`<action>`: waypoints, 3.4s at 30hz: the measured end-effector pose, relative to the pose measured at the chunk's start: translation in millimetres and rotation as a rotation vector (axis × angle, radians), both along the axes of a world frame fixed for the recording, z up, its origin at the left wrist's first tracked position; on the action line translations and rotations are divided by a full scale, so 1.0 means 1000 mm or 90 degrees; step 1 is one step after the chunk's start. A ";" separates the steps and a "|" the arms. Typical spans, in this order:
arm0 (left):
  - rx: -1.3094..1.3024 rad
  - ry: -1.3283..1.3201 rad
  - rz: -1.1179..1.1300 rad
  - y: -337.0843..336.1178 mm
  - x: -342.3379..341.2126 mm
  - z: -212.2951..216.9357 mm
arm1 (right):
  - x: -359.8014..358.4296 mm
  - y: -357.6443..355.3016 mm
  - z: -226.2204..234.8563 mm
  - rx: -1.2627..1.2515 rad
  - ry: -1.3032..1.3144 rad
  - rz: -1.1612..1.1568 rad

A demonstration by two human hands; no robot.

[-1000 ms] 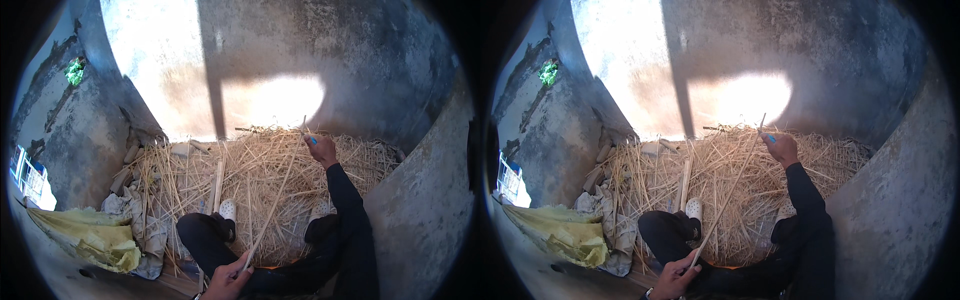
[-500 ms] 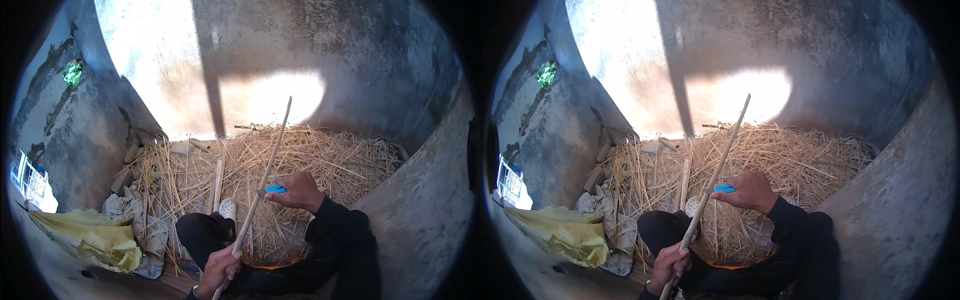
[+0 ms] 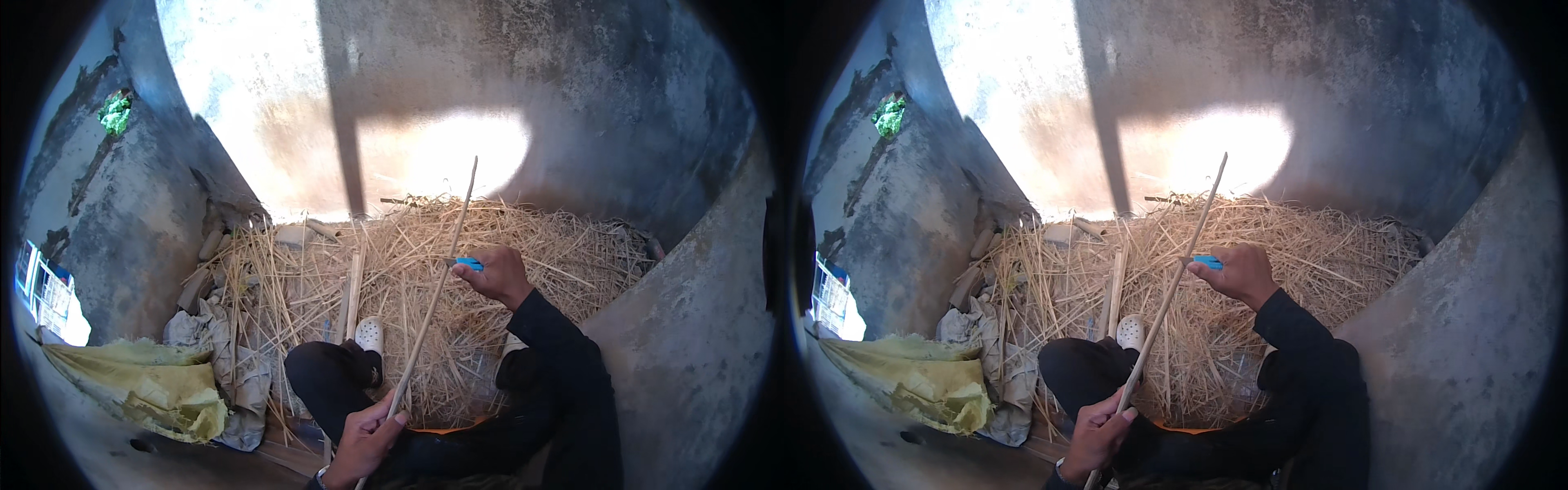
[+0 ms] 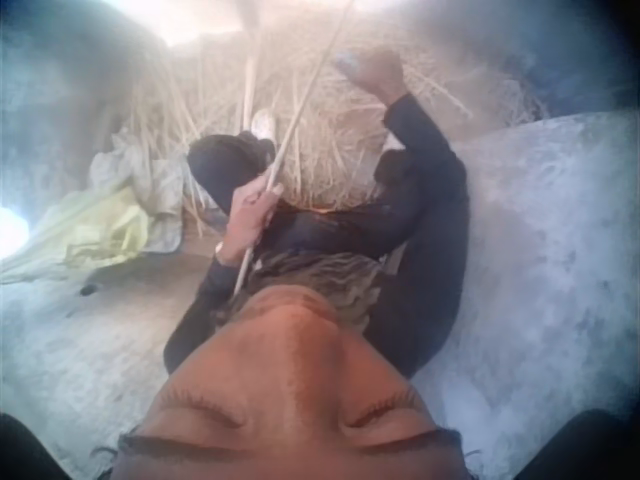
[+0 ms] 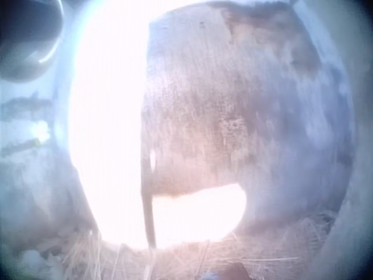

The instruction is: The person sits on a floor covered with straw and uses a blue utility knife to peel the outer layer off a long, thin wooden stick. They hold the stick with their left hand and scrape it with the knife in their right hand, rotating the stick to remove the bark or outer skin.

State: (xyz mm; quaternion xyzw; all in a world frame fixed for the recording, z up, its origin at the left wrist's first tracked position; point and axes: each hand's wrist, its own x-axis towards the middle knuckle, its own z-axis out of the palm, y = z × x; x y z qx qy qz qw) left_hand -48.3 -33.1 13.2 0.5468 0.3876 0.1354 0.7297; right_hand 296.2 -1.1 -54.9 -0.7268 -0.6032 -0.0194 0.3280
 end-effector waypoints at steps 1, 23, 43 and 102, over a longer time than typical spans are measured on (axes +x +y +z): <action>0.004 -0.002 -0.008 0.000 0.002 0.001 | -0.004 -0.002 -0.005 0.011 0.028 -0.006; 0.050 -0.012 -0.075 -0.021 -0.013 0.010 | 0.098 0.002 -0.013 0.097 -0.101 -0.218; -0.150 -0.127 0.039 0.011 -0.010 -0.004 | -0.049 -0.019 0.017 0.065 -0.049 0.079; -0.068 0.061 -0.100 -0.031 -0.016 0.008 | 0.188 -0.037 -0.024 -0.044 0.072 -0.448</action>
